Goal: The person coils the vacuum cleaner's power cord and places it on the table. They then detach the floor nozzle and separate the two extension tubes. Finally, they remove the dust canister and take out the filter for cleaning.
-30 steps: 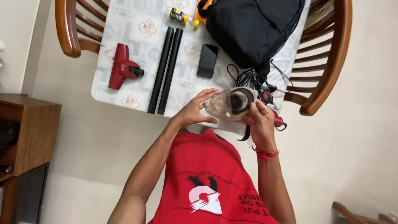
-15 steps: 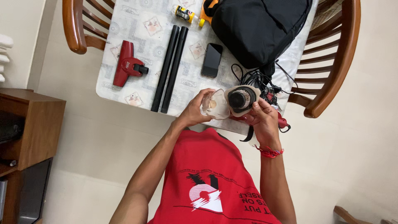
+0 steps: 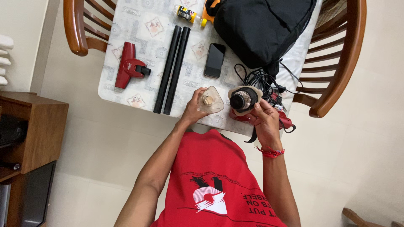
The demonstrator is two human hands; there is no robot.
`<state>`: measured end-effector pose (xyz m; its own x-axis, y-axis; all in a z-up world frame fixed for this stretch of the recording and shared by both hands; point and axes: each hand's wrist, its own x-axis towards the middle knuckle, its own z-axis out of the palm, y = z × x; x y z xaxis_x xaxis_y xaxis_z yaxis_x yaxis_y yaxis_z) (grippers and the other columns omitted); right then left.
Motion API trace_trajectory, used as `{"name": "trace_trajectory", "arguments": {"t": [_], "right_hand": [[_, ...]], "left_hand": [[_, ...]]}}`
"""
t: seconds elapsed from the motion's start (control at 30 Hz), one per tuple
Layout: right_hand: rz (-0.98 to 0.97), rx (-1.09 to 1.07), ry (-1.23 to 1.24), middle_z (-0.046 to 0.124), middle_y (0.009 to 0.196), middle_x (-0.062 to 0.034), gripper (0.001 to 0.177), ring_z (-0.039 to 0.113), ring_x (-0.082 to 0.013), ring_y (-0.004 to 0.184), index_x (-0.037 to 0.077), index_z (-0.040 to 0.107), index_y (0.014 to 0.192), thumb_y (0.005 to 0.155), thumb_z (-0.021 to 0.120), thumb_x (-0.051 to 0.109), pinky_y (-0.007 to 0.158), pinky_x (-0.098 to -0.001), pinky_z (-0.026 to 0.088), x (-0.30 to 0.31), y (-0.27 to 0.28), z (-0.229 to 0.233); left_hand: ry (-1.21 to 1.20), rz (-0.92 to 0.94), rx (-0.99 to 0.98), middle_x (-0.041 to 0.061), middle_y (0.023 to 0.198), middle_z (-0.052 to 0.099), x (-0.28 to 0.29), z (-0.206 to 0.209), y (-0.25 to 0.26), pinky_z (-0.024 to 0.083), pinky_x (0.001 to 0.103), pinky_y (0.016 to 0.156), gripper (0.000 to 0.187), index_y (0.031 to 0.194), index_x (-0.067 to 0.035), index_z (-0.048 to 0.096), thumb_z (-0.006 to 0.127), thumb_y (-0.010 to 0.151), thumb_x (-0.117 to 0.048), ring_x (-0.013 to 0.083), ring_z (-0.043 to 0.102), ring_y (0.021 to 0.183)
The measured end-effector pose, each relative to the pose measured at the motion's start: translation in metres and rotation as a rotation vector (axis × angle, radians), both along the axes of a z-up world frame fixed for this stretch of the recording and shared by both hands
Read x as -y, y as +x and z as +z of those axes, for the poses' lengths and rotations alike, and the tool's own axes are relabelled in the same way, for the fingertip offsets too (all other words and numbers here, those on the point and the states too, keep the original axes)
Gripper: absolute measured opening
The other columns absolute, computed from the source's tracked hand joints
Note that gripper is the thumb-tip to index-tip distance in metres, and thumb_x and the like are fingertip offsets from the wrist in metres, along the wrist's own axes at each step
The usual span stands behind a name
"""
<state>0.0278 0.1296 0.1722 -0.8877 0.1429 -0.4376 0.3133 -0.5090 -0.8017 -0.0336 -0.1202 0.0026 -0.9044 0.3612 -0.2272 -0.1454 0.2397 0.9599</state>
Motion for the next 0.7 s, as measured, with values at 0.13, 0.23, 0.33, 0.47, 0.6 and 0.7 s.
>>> {"name": "trace_trajectory", "arguments": {"t": [0.13, 0.23, 0.33, 0.47, 0.6, 0.7], "right_hand": [[-0.009, 0.015, 0.046, 0.071, 0.122, -0.0121, 0.034, 0.071, -0.0208, 0.109, -0.004, 0.058, 0.137, 0.107, 0.052, 0.01, 0.094, -0.038, 0.059, 0.0, 0.004, -0.004], [-0.008, 0.019, 0.049, 0.071, 0.122, -0.012, 0.034, 0.071, -0.0211, 0.108, -0.005, 0.058, 0.136, 0.106, 0.053, 0.01, 0.095, -0.0372, 0.059, 0.003, 0.005, -0.011], [0.03, -0.033, 0.031, 0.072, 0.12, -0.0132, 0.034, 0.073, -0.0212, 0.108, -0.007, 0.059, 0.135, 0.106, 0.053, 0.011, 0.098, -0.0378, 0.06, 0.007, 0.009, -0.014], [0.044, 0.007, 0.061, 0.072, 0.117, -0.0132, 0.035, 0.074, -0.0223, 0.101, -0.006, 0.06, 0.135, 0.105, 0.055, 0.013, 0.092, -0.0389, 0.061, 0.008, 0.011, -0.019], [0.05, 0.028, 0.068, 0.072, 0.117, -0.0126, 0.037, 0.074, -0.0231, 0.101, -0.006, 0.059, 0.137, 0.105, 0.057, 0.013, 0.092, -0.0385, 0.061, 0.009, 0.01, -0.027], [0.064, 0.017, 0.088, 0.072, 0.117, -0.01, 0.038, 0.073, -0.0211, 0.101, -0.004, 0.059, 0.137, 0.103, 0.058, 0.013, 0.091, -0.0382, 0.061, 0.013, 0.007, -0.029]], "left_hand": [[0.025, 0.018, -0.094, 0.012, 0.147, 0.057, 0.003, 0.004, 0.002, 0.053, 0.041, 0.112, 0.1, 0.149, -0.016, 0.037, 0.096, 0.069, -0.016, 0.0275, 0.059, 0.135], [-0.054, -0.015, -0.154, 0.012, 0.147, 0.055, 0.003, 0.012, 0.0, 0.05, 0.042, 0.115, 0.1, 0.151, -0.018, 0.04, 0.095, 0.068, -0.012, 0.0289, 0.055, 0.138], [-0.175, -0.068, -0.163, 0.011, 0.148, 0.053, 0.002, 0.023, -0.003, 0.045, 0.043, 0.117, 0.105, 0.153, -0.022, 0.041, 0.094, 0.063, -0.007, 0.0299, 0.05, 0.14], [-0.224, -0.155, -0.067, 0.008, 0.15, 0.053, 0.002, 0.03, -0.014, 0.04, 0.043, 0.118, 0.109, 0.154, -0.026, 0.04, 0.095, 0.062, -0.008, 0.0302, 0.047, 0.141], [-0.249, -0.245, -0.111, 0.008, 0.152, 0.052, 0.009, 0.026, -0.023, 0.04, 0.043, 0.12, 0.107, 0.153, -0.025, 0.042, 0.096, 0.062, -0.01, 0.0315, 0.047, 0.142], [-0.24, -0.27, -0.163, 0.01, 0.153, 0.051, 0.011, 0.027, -0.027, 0.038, 0.042, 0.12, 0.11, 0.152, -0.023, 0.04, 0.096, 0.059, -0.009, 0.0321, 0.047, 0.141]]}}
